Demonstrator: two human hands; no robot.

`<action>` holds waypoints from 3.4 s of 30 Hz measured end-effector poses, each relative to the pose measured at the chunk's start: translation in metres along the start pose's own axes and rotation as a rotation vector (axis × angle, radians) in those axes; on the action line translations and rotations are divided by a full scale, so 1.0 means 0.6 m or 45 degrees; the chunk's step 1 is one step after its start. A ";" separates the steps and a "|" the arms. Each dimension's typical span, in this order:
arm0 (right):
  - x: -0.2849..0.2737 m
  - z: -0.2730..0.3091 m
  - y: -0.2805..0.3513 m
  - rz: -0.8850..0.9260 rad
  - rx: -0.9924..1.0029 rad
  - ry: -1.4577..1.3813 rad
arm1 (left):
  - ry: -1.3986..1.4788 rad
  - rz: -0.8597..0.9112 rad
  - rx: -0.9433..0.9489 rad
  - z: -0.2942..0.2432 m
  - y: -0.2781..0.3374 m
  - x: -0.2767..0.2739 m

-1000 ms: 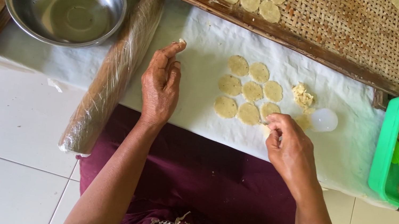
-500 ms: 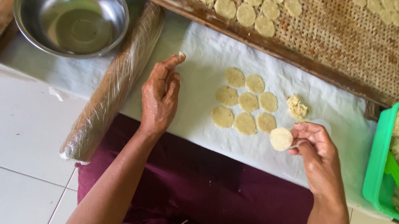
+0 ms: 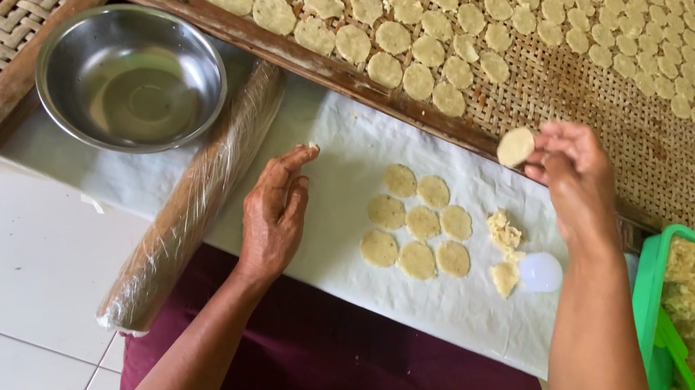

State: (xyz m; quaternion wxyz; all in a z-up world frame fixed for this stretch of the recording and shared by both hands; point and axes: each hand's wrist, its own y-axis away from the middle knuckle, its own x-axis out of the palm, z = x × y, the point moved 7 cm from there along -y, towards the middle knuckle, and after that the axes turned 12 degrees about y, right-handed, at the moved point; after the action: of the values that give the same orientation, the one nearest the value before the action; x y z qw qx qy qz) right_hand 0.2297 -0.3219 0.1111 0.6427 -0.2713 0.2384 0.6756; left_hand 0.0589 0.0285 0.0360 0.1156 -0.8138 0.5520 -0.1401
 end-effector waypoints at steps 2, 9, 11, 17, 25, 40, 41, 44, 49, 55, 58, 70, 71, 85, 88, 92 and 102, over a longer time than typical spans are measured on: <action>0.016 0.003 -0.047 0.013 0.016 0.007 | 0.004 -0.002 -0.007 -0.001 -0.001 0.000; 0.074 0.004 -0.166 0.138 -0.010 0.023 | 0.018 0.012 -0.081 0.006 -0.002 0.000; 0.081 0.000 -0.180 0.145 -0.001 0.042 | 0.019 0.009 -0.083 0.009 -0.002 0.000; 0.077 -0.011 -0.189 0.046 0.160 0.085 | 0.061 0.014 -0.120 0.007 -0.002 -0.001; 0.076 -0.006 -0.189 0.029 0.200 0.039 | 0.060 0.031 -0.122 0.003 -0.003 0.001; 0.072 -0.010 -0.182 0.053 0.244 0.337 | 0.064 0.041 -0.111 -0.001 -0.003 0.001; 0.073 -0.007 -0.181 0.055 0.222 0.411 | 0.059 0.038 -0.119 -0.001 -0.003 0.001; 0.075 0.000 -0.182 0.047 0.121 0.633 | 0.062 0.033 -0.129 -0.002 -0.004 0.001; 0.087 0.037 -0.164 0.040 -0.029 1.060 | 0.042 0.040 -0.134 0.000 -0.004 0.001; 0.103 0.040 -0.152 0.034 -0.221 1.436 | 0.037 0.044 -0.107 -0.002 -0.001 0.000; 0.107 0.041 -0.151 0.080 -0.223 1.670 | 0.067 0.048 -0.099 -0.002 -0.002 0.000; 0.105 0.078 0.112 0.341 -0.139 0.941 | 0.061 0.040 -0.042 0.002 0.001 0.000; 0.118 0.068 0.138 0.405 -0.139 0.866 | 0.055 0.039 -0.045 0.003 0.001 0.000; 0.226 0.149 0.257 0.405 -0.532 0.851 | 0.045 0.006 0.045 0.009 0.005 0.001; 0.232 0.149 0.262 0.380 -0.634 0.981 | 0.032 -0.004 0.042 0.009 0.003 0.002; 0.229 0.129 0.249 0.374 -0.506 0.765 | 0.035 -0.008 0.029 0.014 0.004 0.001; 0.195 0.060 0.193 0.543 0.018 0.024 | 0.033 0.005 0.002 0.015 0.002 0.003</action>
State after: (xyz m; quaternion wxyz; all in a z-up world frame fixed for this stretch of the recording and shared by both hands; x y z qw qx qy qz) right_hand 0.1087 -0.2183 0.0560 0.4847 -0.2167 0.3012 0.7921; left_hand 0.0614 0.0268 0.0273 0.1093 -0.8107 0.5550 -0.1509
